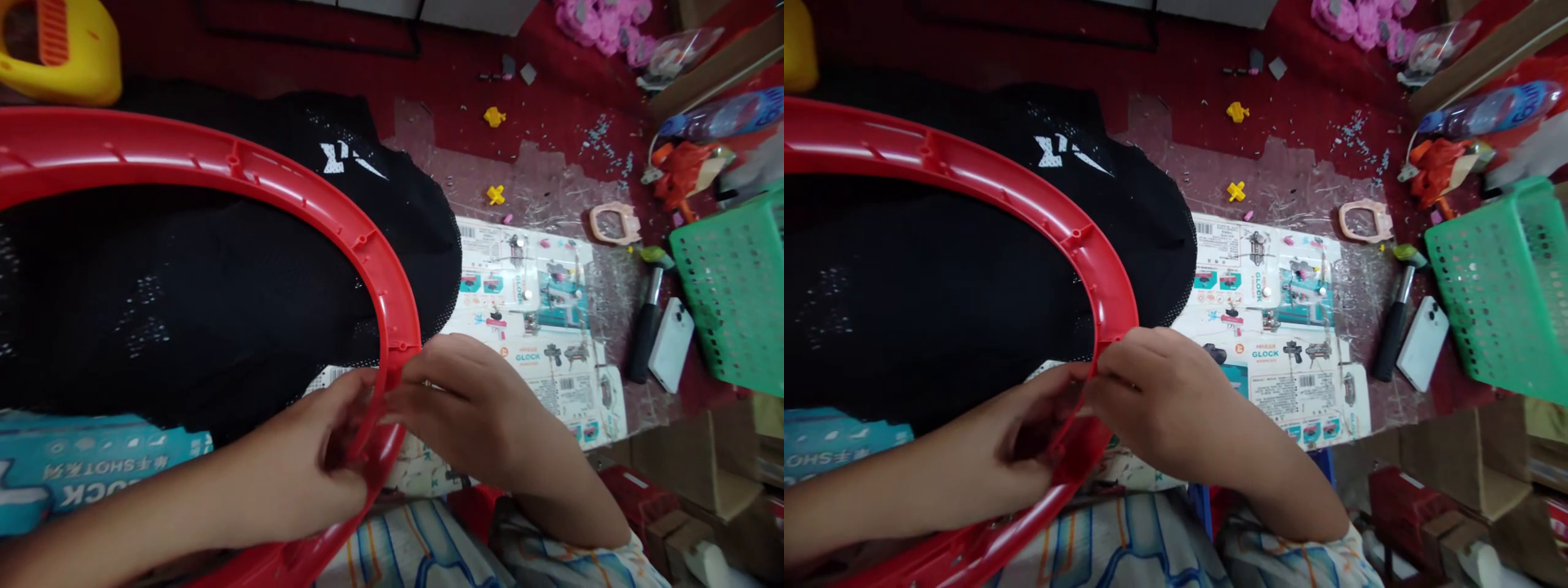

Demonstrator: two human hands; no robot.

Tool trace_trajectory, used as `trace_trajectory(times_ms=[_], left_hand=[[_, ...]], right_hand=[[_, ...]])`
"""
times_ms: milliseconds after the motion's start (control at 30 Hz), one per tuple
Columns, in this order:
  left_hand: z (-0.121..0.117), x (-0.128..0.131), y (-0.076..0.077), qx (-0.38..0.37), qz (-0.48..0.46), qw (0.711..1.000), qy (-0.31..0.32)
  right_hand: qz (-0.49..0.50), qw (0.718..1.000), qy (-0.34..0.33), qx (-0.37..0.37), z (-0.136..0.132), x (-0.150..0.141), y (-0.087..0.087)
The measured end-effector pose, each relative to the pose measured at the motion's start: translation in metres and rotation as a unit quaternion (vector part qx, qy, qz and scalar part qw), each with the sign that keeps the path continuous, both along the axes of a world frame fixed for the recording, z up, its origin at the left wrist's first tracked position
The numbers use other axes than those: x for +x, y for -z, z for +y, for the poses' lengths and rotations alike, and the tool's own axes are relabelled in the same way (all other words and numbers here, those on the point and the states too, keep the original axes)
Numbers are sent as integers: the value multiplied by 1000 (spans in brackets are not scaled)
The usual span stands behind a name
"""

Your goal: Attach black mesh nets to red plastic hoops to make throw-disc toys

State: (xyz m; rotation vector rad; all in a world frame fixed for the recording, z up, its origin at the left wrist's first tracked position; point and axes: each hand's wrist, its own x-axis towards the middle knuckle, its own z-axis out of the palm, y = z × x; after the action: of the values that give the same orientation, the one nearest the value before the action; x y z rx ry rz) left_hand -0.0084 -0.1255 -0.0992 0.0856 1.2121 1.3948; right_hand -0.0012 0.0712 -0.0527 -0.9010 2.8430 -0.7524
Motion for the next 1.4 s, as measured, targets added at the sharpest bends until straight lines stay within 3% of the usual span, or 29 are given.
trace_trajectory(times_ms=[100,233,500,833,1000,1167,1400], left_hand=[[-2,-3,-2,-26,45,998,30],[-5,-5,0,-17,21,998,56],[1,-13,-1,123,-108,986,-40],[10,-5,-5,21,-71,996,-52],[9,-4,-5,-3,-38,998,-51],[6,-2,1,21,-3,999,-41],[9,-9,-15,-52,31,998,6]], right_hand=[[-55,998,0,-25,-1,-2,1],[-82,996,9,-44,0,-5,2],[-101,995,3,-16,1,-4,1],[-103,992,-61,35,-2,-1,-1],[-74,996,-9,45,0,-1,-1],[-49,996,-18,69,-3,0,-1],[-4,997,-9,76,2,2,-2]])
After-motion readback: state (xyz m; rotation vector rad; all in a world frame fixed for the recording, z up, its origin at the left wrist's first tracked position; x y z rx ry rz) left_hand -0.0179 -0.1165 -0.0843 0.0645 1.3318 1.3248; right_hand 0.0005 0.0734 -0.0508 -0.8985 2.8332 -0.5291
